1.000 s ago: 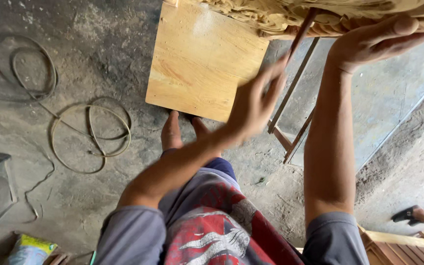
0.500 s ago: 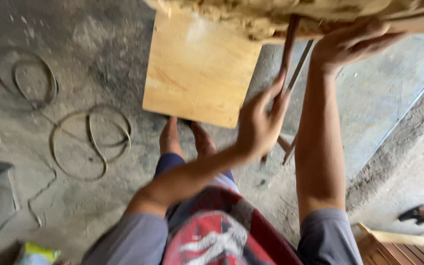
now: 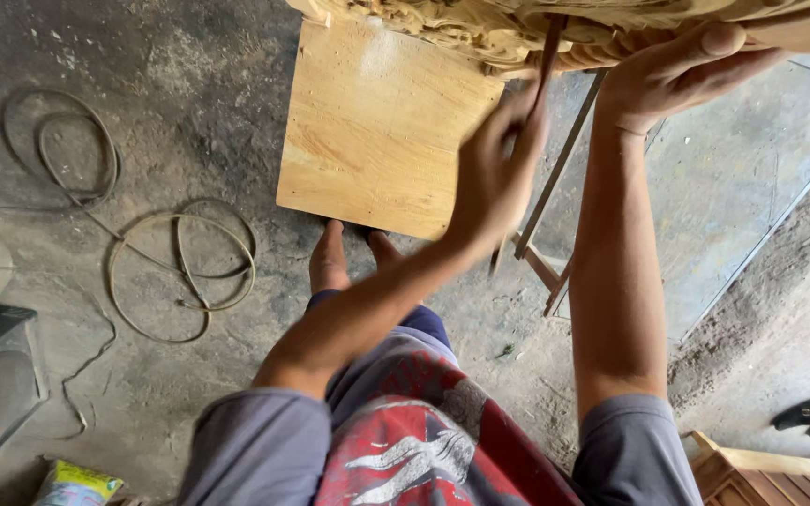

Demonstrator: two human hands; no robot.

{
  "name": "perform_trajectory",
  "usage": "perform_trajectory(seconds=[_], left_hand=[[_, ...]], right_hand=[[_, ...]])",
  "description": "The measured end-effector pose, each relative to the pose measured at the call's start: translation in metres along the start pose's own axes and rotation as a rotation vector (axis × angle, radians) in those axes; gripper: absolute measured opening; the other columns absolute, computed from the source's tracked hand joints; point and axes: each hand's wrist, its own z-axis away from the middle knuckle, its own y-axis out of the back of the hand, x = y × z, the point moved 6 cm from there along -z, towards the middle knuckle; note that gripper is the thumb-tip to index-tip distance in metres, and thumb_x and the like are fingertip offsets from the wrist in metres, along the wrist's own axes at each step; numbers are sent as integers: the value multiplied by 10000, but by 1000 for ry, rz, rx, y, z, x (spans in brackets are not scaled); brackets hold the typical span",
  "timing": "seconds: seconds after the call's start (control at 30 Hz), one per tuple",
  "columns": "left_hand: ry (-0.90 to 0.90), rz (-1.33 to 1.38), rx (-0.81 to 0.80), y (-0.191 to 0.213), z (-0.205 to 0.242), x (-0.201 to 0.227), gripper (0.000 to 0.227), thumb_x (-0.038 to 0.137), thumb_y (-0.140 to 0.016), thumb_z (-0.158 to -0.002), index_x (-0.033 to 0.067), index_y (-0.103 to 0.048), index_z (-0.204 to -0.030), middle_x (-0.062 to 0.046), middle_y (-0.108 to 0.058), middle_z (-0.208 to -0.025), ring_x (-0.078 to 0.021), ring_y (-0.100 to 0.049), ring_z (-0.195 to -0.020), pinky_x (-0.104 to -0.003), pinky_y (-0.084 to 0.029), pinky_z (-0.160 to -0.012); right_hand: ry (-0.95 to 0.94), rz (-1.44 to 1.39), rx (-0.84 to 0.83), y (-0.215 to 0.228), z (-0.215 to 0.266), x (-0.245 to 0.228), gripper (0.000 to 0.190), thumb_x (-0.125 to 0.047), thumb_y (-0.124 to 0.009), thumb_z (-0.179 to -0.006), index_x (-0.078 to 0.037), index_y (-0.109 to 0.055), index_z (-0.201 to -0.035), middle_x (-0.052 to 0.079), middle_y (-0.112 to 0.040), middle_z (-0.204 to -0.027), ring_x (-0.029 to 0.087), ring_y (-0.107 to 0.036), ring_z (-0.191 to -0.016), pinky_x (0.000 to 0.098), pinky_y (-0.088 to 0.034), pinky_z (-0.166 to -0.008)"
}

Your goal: The person sands the carved wooden backrest of a chair using a strip of sandpaper, pulling it through the intricate openings and around the decorative elements.

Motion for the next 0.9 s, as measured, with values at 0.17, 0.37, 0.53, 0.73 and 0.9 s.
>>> perform_trajectory(seconds=[0.17,0.37,0.53,0.73,0.9], left_hand=[[-289,34,58,10,31,8,324,181,-570,-1154,59,-539,-1453,-139,-696,-1226,-134,-684,-966,-274,-573,-779],[-80,-52,33,2,44,0,343,77,-574,-1048,-7,-584,-1380,-232,-641,-1441,-112,-704,-592,-232,-455,-407],[-399,-119,143,3,21,31,298,103,-590,-1146,36,-543,-1432,-166,-673,-1334,-190,-745,-1102,-289,-650,-897],[-336,-92,99,20,77,55,320,91,-562,-1143,11,-529,-1451,-209,-645,-1361,-268,-667,-1272,-373,-590,-1052],[-53,213,33,0,-14,-5,289,205,-608,-1104,-28,-633,-1275,-96,-706,-977,-151,-623,-762,-269,-516,-597]], right_hand=[[-14,26,-15,-2,-1,-3,894,-626,-377,-1054,57,-189,-1600,330,-411,-1527,350,-589,-1307,506,-602,-992],[33,10,36,-5,-1,-1,885,-617,-409,-1050,68,-230,-1582,346,-455,-1501,372,-625,-1297,527,-600,-982],[26,26,-15,-1,4,-9,837,-597,-393,-1085,33,-200,-1600,309,-415,-1558,336,-549,-1380,522,-548,-1082],[44,26,1,-14,-1,-13,850,-623,-389,-1067,22,-259,-1605,302,-488,-1479,335,-628,-1313,518,-582,-1021],[-9,88,54,-4,-1,-5,878,-632,-412,-1045,21,-189,-1589,273,-413,-1519,271,-571,-1345,487,-598,-1033]])
